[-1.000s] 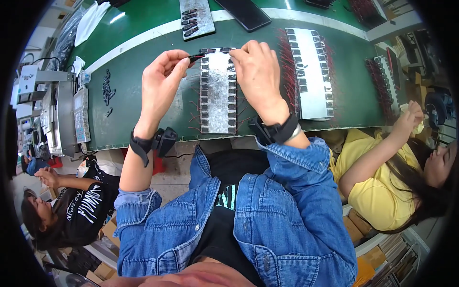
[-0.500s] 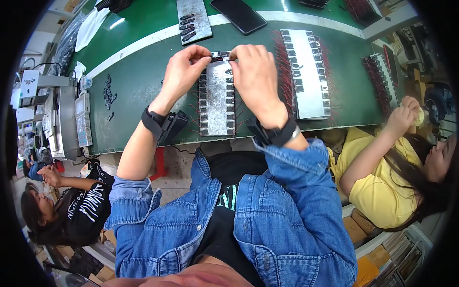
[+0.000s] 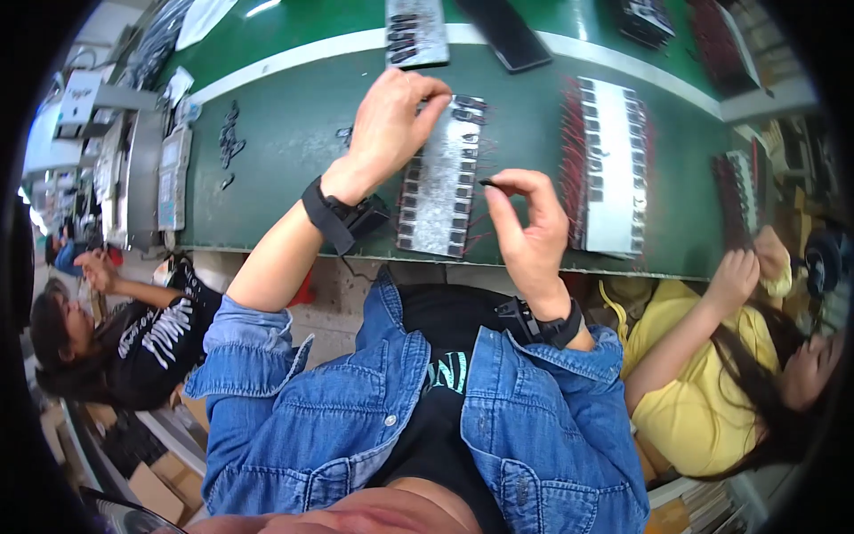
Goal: The recorder is manually inserting small metal components into individual slots of a plastic assembly tray.
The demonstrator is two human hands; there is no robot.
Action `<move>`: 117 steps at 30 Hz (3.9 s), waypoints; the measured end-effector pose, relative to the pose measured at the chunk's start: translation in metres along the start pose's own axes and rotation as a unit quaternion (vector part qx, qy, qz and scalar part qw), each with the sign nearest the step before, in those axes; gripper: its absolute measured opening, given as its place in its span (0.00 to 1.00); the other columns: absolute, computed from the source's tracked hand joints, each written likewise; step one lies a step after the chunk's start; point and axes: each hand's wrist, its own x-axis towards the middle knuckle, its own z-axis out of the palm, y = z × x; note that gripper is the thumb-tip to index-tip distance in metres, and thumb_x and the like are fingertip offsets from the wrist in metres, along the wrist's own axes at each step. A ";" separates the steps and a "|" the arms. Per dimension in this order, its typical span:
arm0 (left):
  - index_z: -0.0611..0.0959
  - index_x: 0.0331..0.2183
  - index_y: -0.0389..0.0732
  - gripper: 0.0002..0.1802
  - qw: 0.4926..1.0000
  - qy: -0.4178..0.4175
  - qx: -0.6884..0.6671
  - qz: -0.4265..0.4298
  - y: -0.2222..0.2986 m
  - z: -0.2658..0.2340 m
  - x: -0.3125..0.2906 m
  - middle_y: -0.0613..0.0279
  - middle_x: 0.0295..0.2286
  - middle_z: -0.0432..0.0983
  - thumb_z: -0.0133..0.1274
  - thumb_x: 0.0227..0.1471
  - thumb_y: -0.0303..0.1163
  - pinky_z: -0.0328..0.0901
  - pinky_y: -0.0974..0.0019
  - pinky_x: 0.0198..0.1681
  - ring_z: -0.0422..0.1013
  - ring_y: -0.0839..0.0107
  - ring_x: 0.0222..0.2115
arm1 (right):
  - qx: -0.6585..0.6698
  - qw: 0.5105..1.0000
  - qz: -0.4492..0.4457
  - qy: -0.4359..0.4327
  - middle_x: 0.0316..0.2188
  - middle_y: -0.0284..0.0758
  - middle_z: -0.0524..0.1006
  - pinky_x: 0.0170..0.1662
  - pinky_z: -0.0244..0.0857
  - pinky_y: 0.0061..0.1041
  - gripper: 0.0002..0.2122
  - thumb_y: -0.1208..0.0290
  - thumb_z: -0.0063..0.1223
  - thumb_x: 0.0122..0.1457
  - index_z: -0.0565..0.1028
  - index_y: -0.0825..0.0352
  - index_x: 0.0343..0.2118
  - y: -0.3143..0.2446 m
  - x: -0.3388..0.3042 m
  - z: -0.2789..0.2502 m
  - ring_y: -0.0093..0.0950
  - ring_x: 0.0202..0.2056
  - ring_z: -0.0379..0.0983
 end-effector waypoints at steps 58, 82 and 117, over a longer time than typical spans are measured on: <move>0.80 0.49 0.31 0.17 0.862 -0.066 -0.413 -0.287 0.051 -0.045 -0.108 0.57 0.40 0.80 0.54 0.57 0.20 0.73 0.72 0.45 0.78 0.73 0.39 | 0.018 0.980 0.118 -0.158 0.36 0.29 0.76 0.37 0.68 0.16 0.04 0.78 0.58 0.59 0.79 0.70 0.37 -0.019 0.027 0.027 0.18 0.35 0.73; 0.82 0.42 0.30 0.11 0.849 -0.060 -0.424 -0.309 0.057 -0.053 -0.109 0.59 0.34 0.82 0.56 0.56 0.21 0.74 0.72 0.40 0.79 0.73 0.35 | 0.165 0.950 0.161 -0.210 0.38 0.32 0.72 0.45 0.72 0.22 0.06 0.78 0.49 0.65 0.68 0.70 0.43 -0.019 0.003 0.040 0.20 0.40 0.72; 0.83 0.37 0.34 0.07 0.880 -0.010 -0.359 -0.310 0.016 -0.069 -0.038 0.62 0.31 0.81 0.56 0.56 0.26 0.69 0.74 0.37 0.75 0.80 0.32 | -0.365 0.922 -0.119 -0.055 0.31 0.36 0.75 0.36 0.69 0.28 0.07 0.76 0.59 0.55 0.79 0.65 0.38 0.002 0.063 0.018 0.31 0.33 0.75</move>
